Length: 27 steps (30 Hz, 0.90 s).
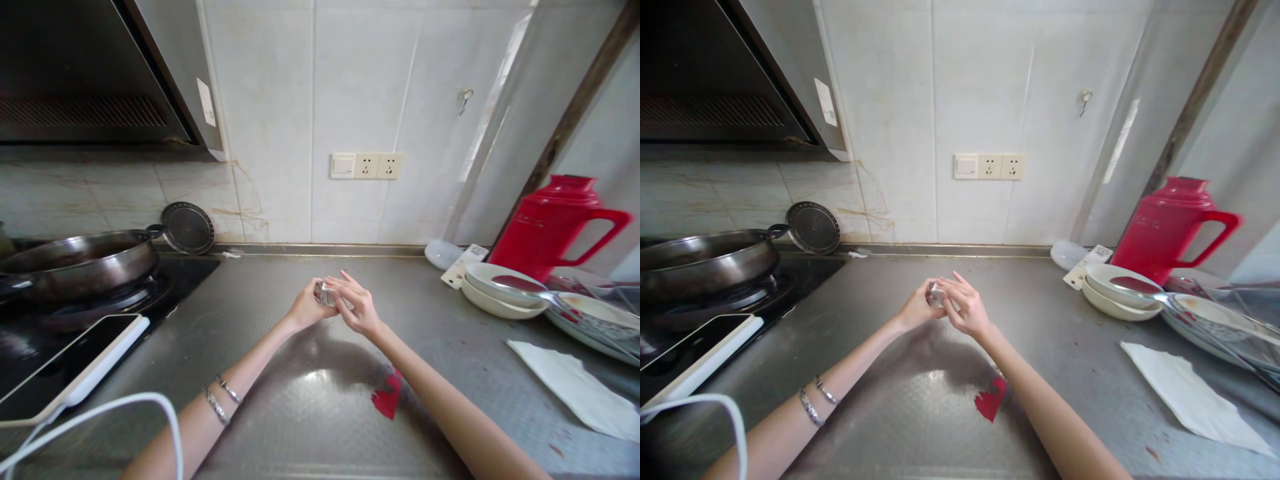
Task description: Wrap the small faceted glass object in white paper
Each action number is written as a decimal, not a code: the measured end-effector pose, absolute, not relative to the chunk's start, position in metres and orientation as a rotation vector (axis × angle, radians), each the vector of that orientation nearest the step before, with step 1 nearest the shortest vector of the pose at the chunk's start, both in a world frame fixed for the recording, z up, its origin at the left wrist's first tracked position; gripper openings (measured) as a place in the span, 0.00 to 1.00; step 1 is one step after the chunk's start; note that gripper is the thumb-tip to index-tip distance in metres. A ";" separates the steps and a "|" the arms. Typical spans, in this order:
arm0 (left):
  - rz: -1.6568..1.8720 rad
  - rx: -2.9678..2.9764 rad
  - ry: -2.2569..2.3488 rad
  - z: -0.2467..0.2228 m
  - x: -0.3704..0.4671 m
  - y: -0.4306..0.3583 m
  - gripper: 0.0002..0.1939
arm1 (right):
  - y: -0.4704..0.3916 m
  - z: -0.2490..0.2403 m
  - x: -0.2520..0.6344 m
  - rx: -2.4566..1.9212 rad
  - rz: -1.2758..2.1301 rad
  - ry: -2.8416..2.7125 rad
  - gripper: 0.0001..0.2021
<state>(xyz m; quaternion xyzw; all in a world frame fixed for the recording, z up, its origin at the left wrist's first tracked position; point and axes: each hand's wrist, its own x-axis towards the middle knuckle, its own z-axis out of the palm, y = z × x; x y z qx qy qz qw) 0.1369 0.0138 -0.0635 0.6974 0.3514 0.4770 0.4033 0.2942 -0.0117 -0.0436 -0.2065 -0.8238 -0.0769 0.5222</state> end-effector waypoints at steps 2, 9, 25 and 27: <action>1.208 1.713 0.904 -0.063 0.136 0.015 0.30 | -0.012 -0.044 0.295 -0.479 -0.172 -1.955 0.16; 1.222 1.699 0.927 -0.063 0.135 0.016 0.29 | -0.016 -0.047 0.287 -0.484 -0.046 -1.944 0.15; 0.975 1.138 0.807 -0.036 0.137 -0.005 0.29 | -0.006 -0.059 0.266 -0.885 0.636 -1.453 0.22; 0.955 1.020 0.789 -0.038 0.138 -0.004 0.33 | -0.007 -0.061 0.264 -0.897 0.608 -1.496 0.21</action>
